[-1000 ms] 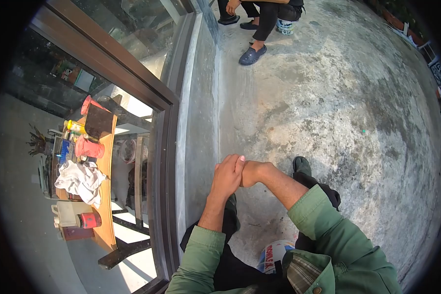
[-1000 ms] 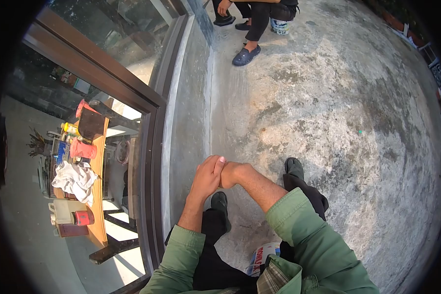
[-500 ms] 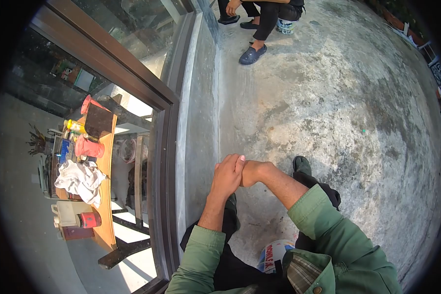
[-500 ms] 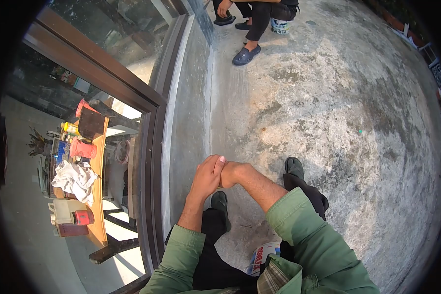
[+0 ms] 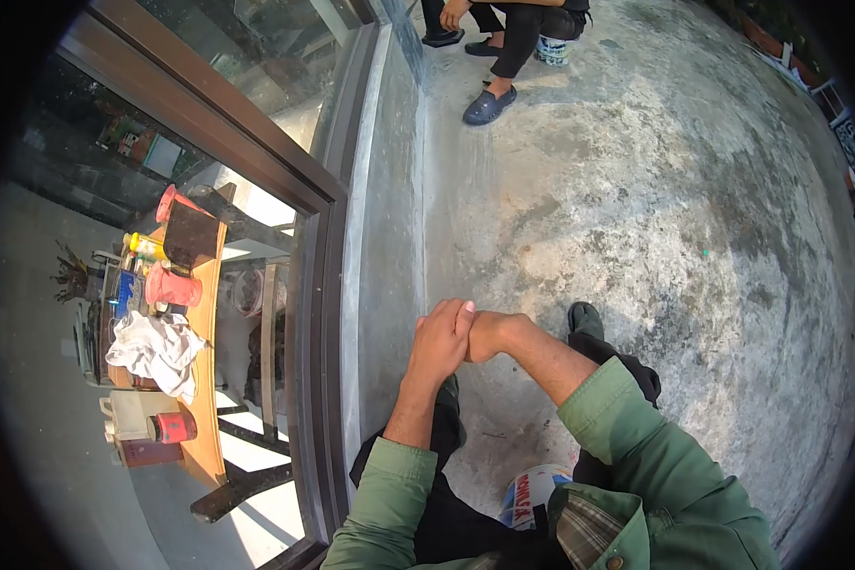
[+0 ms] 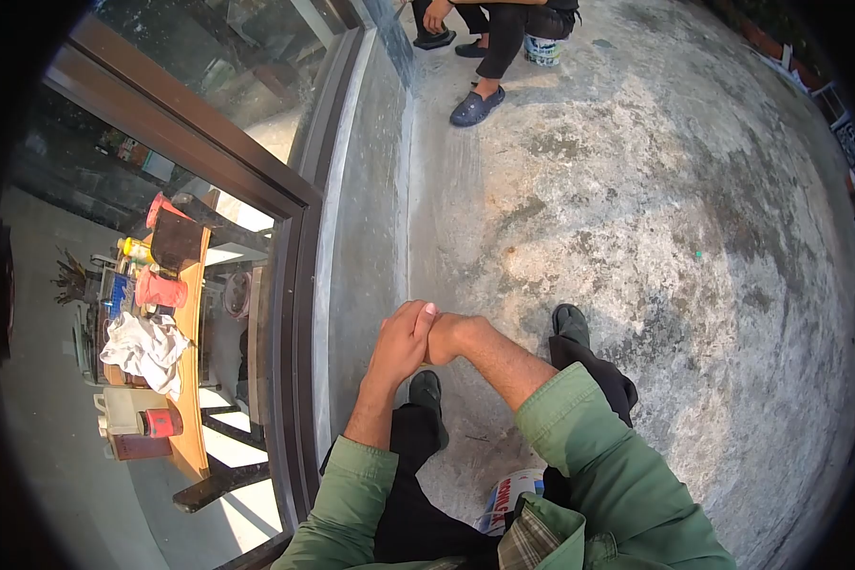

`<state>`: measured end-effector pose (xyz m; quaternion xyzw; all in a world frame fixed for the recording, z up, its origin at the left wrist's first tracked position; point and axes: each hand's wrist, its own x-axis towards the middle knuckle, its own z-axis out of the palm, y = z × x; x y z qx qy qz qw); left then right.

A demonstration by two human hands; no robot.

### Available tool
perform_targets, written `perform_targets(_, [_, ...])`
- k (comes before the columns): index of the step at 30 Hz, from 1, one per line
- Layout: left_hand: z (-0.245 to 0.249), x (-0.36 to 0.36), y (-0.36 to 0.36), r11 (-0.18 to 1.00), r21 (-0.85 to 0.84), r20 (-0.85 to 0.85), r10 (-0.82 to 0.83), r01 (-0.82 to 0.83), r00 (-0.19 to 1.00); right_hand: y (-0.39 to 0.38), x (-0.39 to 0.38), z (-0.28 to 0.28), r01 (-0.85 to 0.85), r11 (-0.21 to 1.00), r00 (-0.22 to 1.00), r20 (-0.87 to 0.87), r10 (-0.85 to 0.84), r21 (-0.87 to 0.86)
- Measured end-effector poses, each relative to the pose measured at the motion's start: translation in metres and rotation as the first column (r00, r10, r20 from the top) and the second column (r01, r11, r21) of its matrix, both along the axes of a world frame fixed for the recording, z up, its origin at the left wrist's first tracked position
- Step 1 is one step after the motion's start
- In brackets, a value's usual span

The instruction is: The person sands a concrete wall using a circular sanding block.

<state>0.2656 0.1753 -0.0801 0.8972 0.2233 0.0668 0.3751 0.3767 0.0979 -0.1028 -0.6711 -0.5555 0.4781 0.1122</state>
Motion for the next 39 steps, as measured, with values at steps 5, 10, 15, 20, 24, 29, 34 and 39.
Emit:
perform_targets(5, [-0.001,0.000,0.000,1.000,0.009,-0.002,0.001,-0.001,1.000,0.001,-0.001,-0.003,0.018,1.000,1.000,-0.005,-0.018,-0.021])
perform_targets(10, [0.001,-0.001,0.000,1.000,0.015,-0.011,-0.002,0.003,1.000,0.001,-0.001,0.000,0.027,0.999,1.000,-0.015,-0.027,-0.043])
perform_targets(15, [-0.001,-0.001,0.001,1.000,0.009,-0.013,-0.004,0.005,1.000,0.001,-0.002,-0.003,0.027,0.999,1.000,-0.010,-0.028,-0.043])
perform_targets(20, [-0.001,-0.001,0.001,1.000,0.005,-0.040,-0.002,0.003,0.999,0.001,-0.002,-0.003,0.027,0.999,1.000,-0.002,-0.028,-0.038])
perform_targets(24, [-0.001,-0.002,0.001,1.000,0.004,-0.033,-0.008,0.008,0.999,0.000,0.000,0.006,0.002,1.000,1.000,-0.011,-0.002,-0.003])
perform_targets(29, [0.001,-0.002,0.001,1.000,-0.004,-0.038,-0.002,0.002,0.999,0.000,0.000,0.012,-0.013,1.000,1.000,-0.006,0.013,0.000])
perform_targets(34, [-0.002,-0.002,0.001,1.000,0.005,-0.037,-0.003,0.003,0.999,-0.001,-0.001,0.015,0.002,1.000,1.000,-0.008,-0.002,-0.007])
perform_targets(39, [-0.003,-0.002,0.002,1.000,0.002,-0.038,-0.006,0.006,0.999,-0.001,-0.001,0.007,0.000,1.000,1.000,-0.018,0.000,0.011])
